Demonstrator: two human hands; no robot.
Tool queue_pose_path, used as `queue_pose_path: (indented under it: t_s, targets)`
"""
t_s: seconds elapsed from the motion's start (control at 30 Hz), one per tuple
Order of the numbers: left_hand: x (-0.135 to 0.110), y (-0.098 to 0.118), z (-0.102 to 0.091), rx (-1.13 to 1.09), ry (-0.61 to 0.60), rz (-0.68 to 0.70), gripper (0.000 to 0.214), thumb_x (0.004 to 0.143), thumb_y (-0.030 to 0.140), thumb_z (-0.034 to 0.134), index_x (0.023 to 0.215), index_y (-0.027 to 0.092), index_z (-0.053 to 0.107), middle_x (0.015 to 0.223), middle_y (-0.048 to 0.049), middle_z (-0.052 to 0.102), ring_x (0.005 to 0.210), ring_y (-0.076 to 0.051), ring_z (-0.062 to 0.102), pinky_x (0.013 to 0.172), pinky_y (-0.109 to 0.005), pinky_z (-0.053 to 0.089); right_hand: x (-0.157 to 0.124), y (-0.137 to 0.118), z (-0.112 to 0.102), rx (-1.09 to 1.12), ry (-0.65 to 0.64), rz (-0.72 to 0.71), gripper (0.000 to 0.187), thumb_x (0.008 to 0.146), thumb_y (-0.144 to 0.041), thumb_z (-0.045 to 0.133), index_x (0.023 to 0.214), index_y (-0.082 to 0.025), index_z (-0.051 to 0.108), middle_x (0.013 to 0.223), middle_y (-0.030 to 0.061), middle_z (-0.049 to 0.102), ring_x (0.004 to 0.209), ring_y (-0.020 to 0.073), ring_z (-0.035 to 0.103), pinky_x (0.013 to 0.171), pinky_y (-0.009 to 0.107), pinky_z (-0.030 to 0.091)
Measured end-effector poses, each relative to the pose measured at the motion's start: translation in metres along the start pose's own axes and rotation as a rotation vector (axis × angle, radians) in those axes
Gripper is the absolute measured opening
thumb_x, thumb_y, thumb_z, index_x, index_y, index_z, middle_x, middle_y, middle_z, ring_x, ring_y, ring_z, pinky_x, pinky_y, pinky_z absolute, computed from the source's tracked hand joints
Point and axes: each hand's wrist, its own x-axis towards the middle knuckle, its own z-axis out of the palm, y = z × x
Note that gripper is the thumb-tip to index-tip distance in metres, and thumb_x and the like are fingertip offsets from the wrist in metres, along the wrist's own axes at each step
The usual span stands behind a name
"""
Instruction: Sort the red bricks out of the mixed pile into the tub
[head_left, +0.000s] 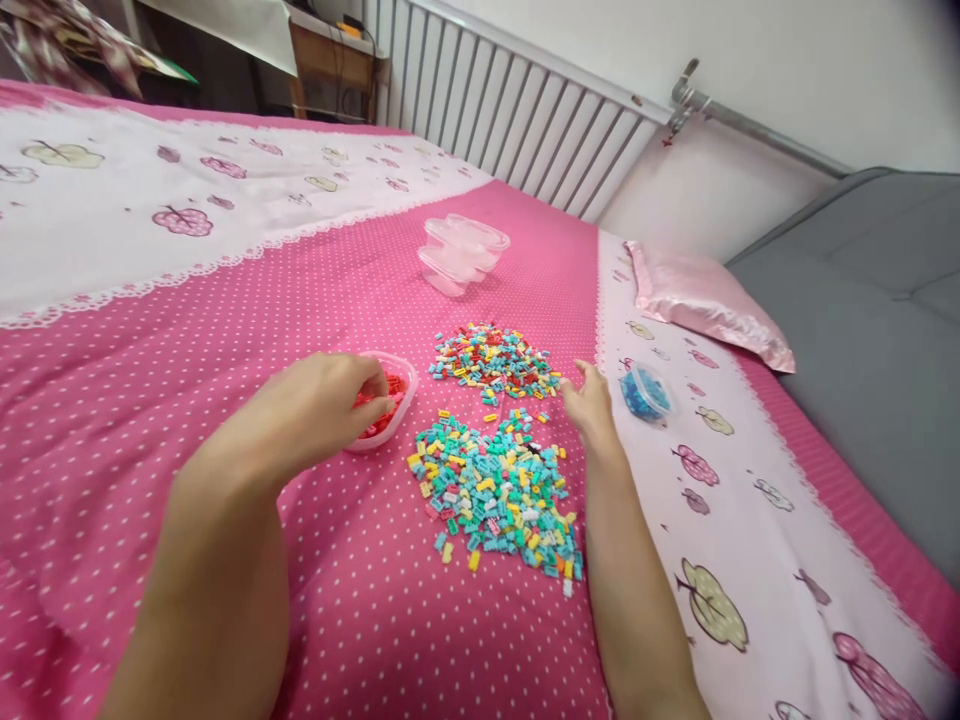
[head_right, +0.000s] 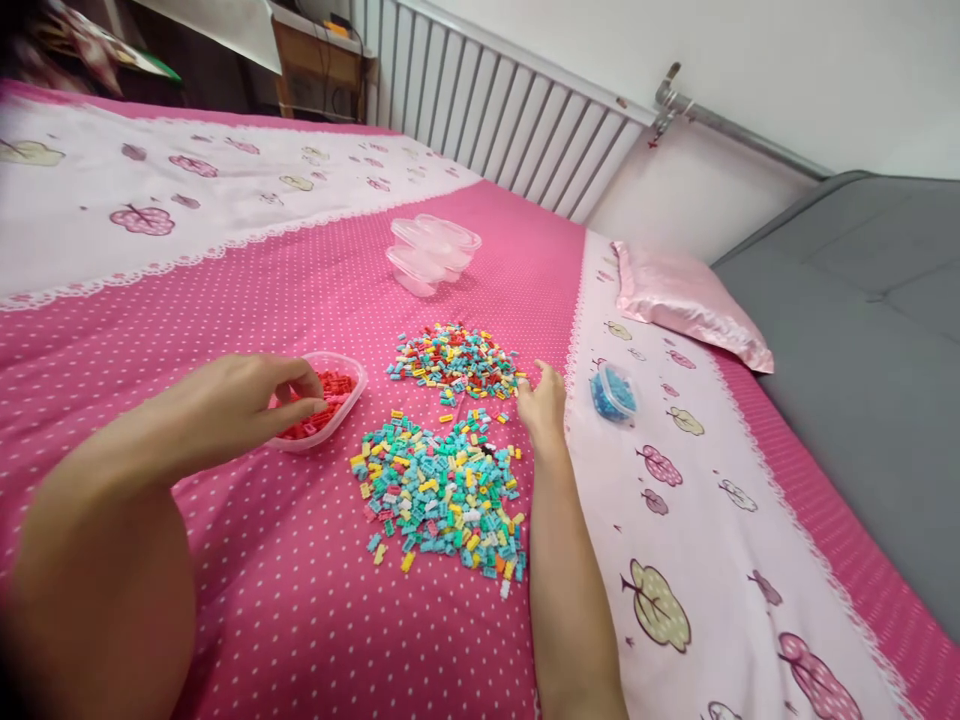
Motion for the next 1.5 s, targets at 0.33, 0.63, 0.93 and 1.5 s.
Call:
queue_pose_path:
  t_s: [0.33,0.63,0.93,1.5]
  targets:
    - [0.0,0.064,0.026,-0.1,-0.03,0.377,0.03,0.089,0.027,0.031,0.092,0.017,0.058,0.094,-0.0079,0.06,0.087,-0.019,0.057,0.078,-0.031,0.042,0.005,0.02,0.025,-0.004,-0.145,0.152,0.052,0.079,-0.024,0.044,0.129,-0.012,0.04,0.133,0.0149,0.046,0.122,0.0236,0.043,0.103,0.039,0.031]
    - [0.03,0.081,0.092,0.059,-0.066,0.239,0.052,0.09,0.039,0.031,0.133,0.011,0.036,0.144,-0.0181,0.024,0.134,-0.03,0.017,0.106,-0.042,0.021,-0.002,0.009,0.003,-0.149,-0.236,0.135,0.045,0.071,-0.013,0.05,0.116,-0.014,0.048,0.096,0.009,0.067,0.093,0.0219,0.06,0.082,0.033,0.045]
    - [0.037,0.072,0.109,0.006,-0.07,0.258,0.057,0.09,0.046,0.024,0.134,0.012,0.038,0.143,-0.0168,0.029,0.132,-0.03,0.024,0.106,-0.043,0.019,0.0,0.022,0.004,-0.17,-0.215,0.058,0.029,0.066,-0.009,0.048,0.092,-0.019,0.059,0.09,0.0042,0.066,0.086,0.0168,0.061,0.076,0.028,0.046]
    - [0.041,0.068,0.112,-0.002,-0.054,0.306,0.055,0.09,0.046,0.023,0.13,0.013,0.043,0.138,-0.0145,0.038,0.129,-0.029,0.028,0.105,-0.043,0.021,-0.005,0.008,0.011,-0.18,-0.349,0.004,0.015,0.066,-0.012,0.053,0.075,-0.019,0.063,0.074,0.0004,0.066,0.07,0.0133,0.06,0.065,0.023,0.044]
